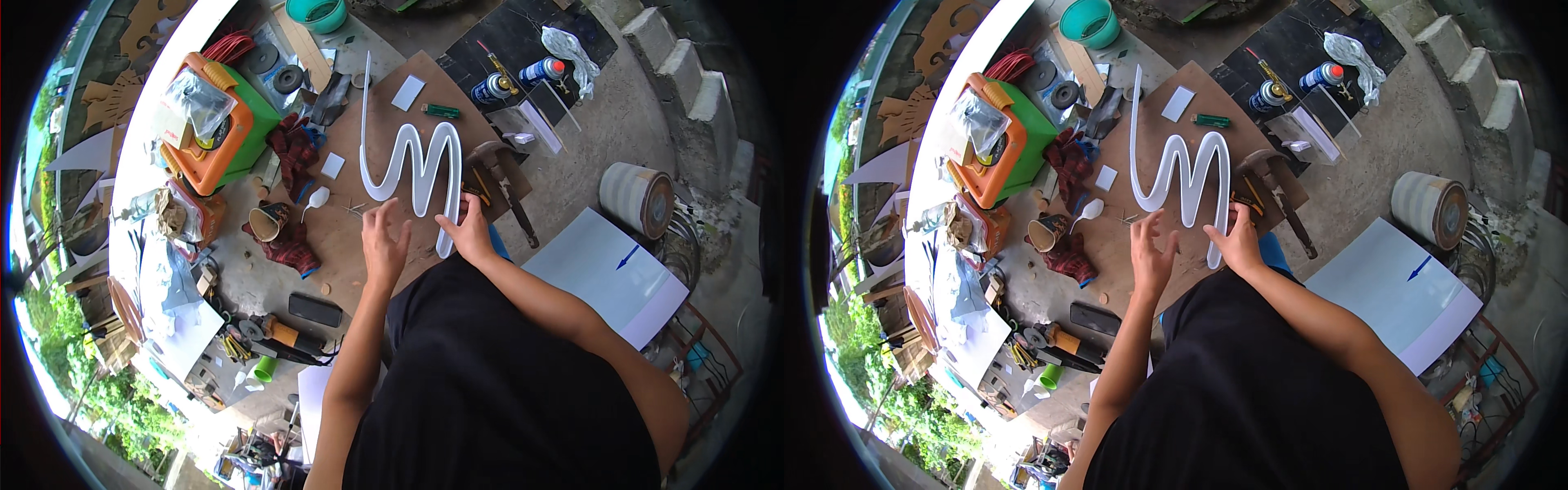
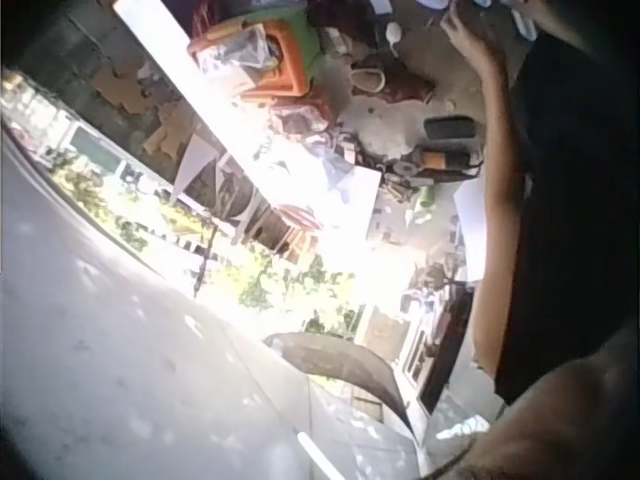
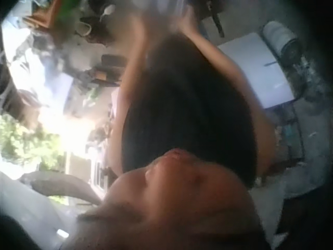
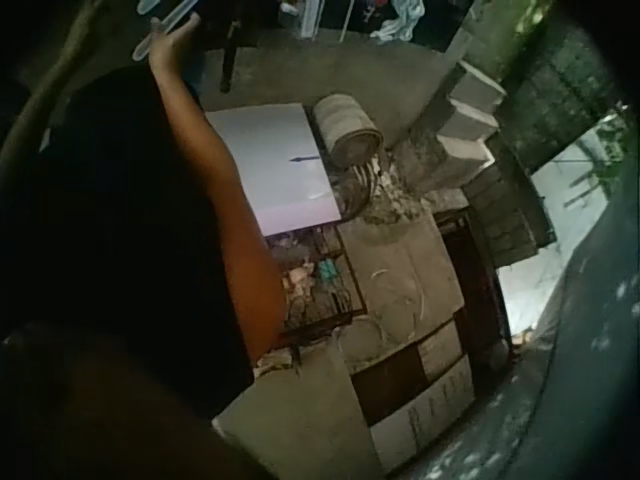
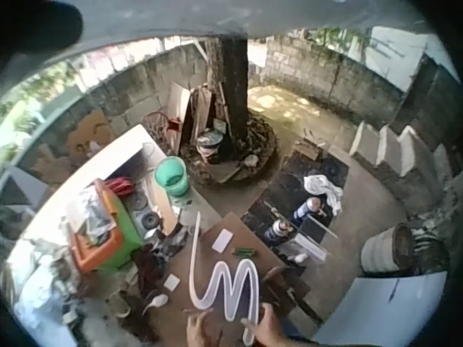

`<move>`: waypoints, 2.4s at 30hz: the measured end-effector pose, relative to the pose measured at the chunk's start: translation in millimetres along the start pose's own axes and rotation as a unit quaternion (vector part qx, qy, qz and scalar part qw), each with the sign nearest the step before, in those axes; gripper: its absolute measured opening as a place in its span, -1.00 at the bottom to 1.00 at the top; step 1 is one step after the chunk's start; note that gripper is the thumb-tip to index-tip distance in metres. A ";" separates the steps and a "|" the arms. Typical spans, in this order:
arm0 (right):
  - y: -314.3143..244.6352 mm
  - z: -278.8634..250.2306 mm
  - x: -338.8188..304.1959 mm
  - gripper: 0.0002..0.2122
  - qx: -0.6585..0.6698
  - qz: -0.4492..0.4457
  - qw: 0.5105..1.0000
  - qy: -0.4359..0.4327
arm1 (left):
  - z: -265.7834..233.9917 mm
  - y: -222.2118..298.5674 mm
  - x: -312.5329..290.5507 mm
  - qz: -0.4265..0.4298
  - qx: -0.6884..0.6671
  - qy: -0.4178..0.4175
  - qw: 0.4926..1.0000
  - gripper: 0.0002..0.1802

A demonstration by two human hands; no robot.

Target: The recorder is assembling a white wavy plastic casing onto a brown board, using a hammer and nails.

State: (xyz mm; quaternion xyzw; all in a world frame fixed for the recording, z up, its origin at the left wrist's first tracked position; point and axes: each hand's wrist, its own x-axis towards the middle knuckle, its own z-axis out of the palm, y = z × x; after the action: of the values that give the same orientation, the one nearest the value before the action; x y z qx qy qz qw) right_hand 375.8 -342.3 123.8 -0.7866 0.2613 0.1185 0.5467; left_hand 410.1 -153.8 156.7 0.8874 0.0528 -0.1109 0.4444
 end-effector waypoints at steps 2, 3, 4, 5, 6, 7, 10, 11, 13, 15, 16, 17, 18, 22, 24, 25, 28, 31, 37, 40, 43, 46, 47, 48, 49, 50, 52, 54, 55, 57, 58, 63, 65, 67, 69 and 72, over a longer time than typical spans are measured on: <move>-0.2 0.4 0.8 -0.38 0.000 -0.003 1.000 -0.005 | 10.3 1.0 -9.5 0.062 0.073 -0.024 0.995 -0.46; -0.4 0.8 1.7 -0.38 0.000 0.006 1.000 -0.010 | 15.1 1.1 -12.0 0.086 0.099 -0.025 0.991 -0.43; -0.8 1.0 2.3 -0.38 -0.001 0.015 1.000 -0.015 | 19.6 1.0 -13.7 0.110 0.126 -0.026 0.986 -0.39; -0.1 1.4 2.5 -0.38 -0.002 0.012 1.000 -0.017 | 25.2 -1.6 -14.1 0.096 0.123 -0.022 0.987 -0.43; 0.5 1.8 2.0 -0.38 -0.009 0.013 1.000 -0.015 | 29.3 -4.6 -14.0 0.096 0.123 -0.018 0.988 -0.43; 0.9 2.2 1.8 -0.38 -0.016 0.015 1.000 -0.013 | 32.9 -7.8 -13.6 0.103 0.132 -0.009 0.986 -0.45; -2.8 4.0 -0.4 -0.37 0.010 0.017 1.000 -0.014 | 35.8 -8.9 -9.2 0.108 0.146 0.011 0.983 -0.52; -3.6 4.3 -0.6 -0.37 0.009 0.017 1.000 -0.014 | 36.4 -8.9 -7.8 0.106 0.151 0.020 0.983 -0.57; -5.2 5.6 0.1 -0.37 0.004 0.026 0.999 -0.026 | 34.7 -11.1 -2.3 0.116 0.152 0.030 0.981 -0.61; -2.8 8.3 0.2 -0.37 0.019 0.025 0.999 -0.030 | 30.8 -9.8 1.8 0.125 0.148 0.042 0.980 -0.74; -1.6 9.6 0.0 -0.38 0.034 0.024 0.999 -0.036 | 29.9 -9.7 2.3 0.125 0.148 0.041 0.980 -0.74; -1.4 11.2 -0.4 -0.39 0.029 0.021 0.999 -0.034 | 29.0 -10.8 3.0 0.130 0.149 0.043 0.979 -0.76; -1.1 11.5 -0.9 -0.39 0.030 0.021 0.999 -0.033 | 28.4 -11.7 3.5 0.134 0.151 0.045 0.978 -0.77; 5.8 11.4 0.1 -0.39 0.030 0.021 0.998 -0.048 | 28.0 -12.3 4.3 0.133 0.146 0.046 0.979 -0.81; 12.4 10.4 -0.5 -0.39 0.016 0.015 0.999 -0.048 | 27.8 -12.7 3.2 0.126 0.149 0.048 0.980 -0.84; 16.0 8.7 0.0 -0.43 0.009 0.018 0.998 -0.055 | 28.4 -12.9 2.7 0.127 0.149 0.046 0.980 -0.84; 15.6 -1.4 5.5 -0.52 -0.010 0.014 0.996 -0.083 | 30.3 -19.3 2.4 0.123 0.153 0.044 0.980 -0.85; 6.9 -18.8 7.0 -0.59 -0.099 -0.043 0.992 -0.069 | 31.0 -23.4 1.4 0.123 0.159 0.054 0.978 -0.86; -1.2 -40.2 26.8 -0.47 -0.374 -0.240 0.896 0.009 | 33.6 -23.9 0.4 0.120 0.158 0.058 0.978 -0.86; -2.6 -37.6 34.2 -0.44 -0.447 -0.205 0.871 -0.026 | 35.4 -23.8 0.4 0.117 0.156 0.062 0.979 -0.86; -0.5 -34.5 39.5 -0.48 -0.459 -0.197 0.866 -0.008 | 35.0 -22.5 -0.2 0.118 0.156 0.068 0.978 -0.86; -6.2 -33.2 37.7 -0.55 -0.467 -0.142 0.873 -0.027 | 34.5 -20.3 -0.7 0.109 0.155 0.066 0.980 -0.89; -4.9 -32.6 36.7 -0.55 -0.467 -0.144 0.872 -0.027 | 34.8 -21.8 -1.0 0.111 0.152 0.067 0.980 -0.87; -1.6 -32.3 34.5 -0.57 -0.449 -0.119 0.885 -0.029 | 35.2 -23.3 -0.9 0.112 0.148 0.069 0.980 -0.86; 0.8 -32.8 32.1 -0.60 -0.431 -0.095 0.897 -0.031 | 36.6 -24.5 -0.2 0.111 0.148 0.072 0.980 -0.86; -4.3 -35.3 28.2 -0.60 -0.432 -0.097 0.896 -0.032 | 37.7 -24.8 0.1 0.105 0.152 0.069 0.980 -0.86; -15.6 -42.6 20.2 -0.57 -0.374 -0.039 0.925 -0.055 | 39.0 -25.6 -0.6 0.096 0.156 0.069 0.981 -0.86; -12.9 -48.0 14.5 -0.54 -0.365 -0.058 0.928 -0.043 | 39.2 -24.2 -1.3 0.089 0.161 0.065 0.981 -0.85; -11.5 -50.5 12.4 -0.52 -0.355 -0.074 0.932 -0.030 | 38.9 -23.7 -2.2 0.087 0.161 0.067 0.981 -0.85; 0.2 -50.5 11.5 -0.49 -0.332 -0.081 0.940 -0.022 | 39.3 -23.7 -2.8 0.093 0.148 0.064 0.982 -0.86; 5.8 -48.9 12.5 -0.47 -0.308 -0.086 0.947 -0.014 | 38.8 -24.3 -2.7 0.092 0.148 0.067 0.982 -0.86; 24.5 -37.7 15.6 -0.46 -0.292 -0.089 0.952 0.000 | 40.0 -28.7 -3.0 0.101 0.130 0.061 0.985 -0.89; 27.1 -36.1 15.2 -0.45 -0.295 -0.106 0.950 0.010 | 41.0 -27.3 -2.8 0.081 0.120 0.061 0.988 -0.90; 21.0 -37.4 11.3 -0.46 -0.322 -0.103 0.941 -0.007 | 41.2 -27.1 -2.1 0.062 0.109 0.062 0.990 -0.90; 15.6 -40.3 8.2 -0.48 -0.355 -0.114 0.928 -0.009 | 40.0 -27.5 -1.4 0.053 0.100 0.047 0.992 -0.87; 5.6 -46.3 12.3 -0.51 -0.393 -0.157 0.906 0.003 | 34.2 -25.6 -0.3 0.035 0.069 0.033 0.996 -0.79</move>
State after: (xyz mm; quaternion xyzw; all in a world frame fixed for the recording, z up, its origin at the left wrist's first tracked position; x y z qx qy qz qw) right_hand 378.4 -390.0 130.8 -0.9691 0.0683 0.1218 0.2034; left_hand 399.8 -165.8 117.1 0.9205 0.0283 -0.0694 0.3834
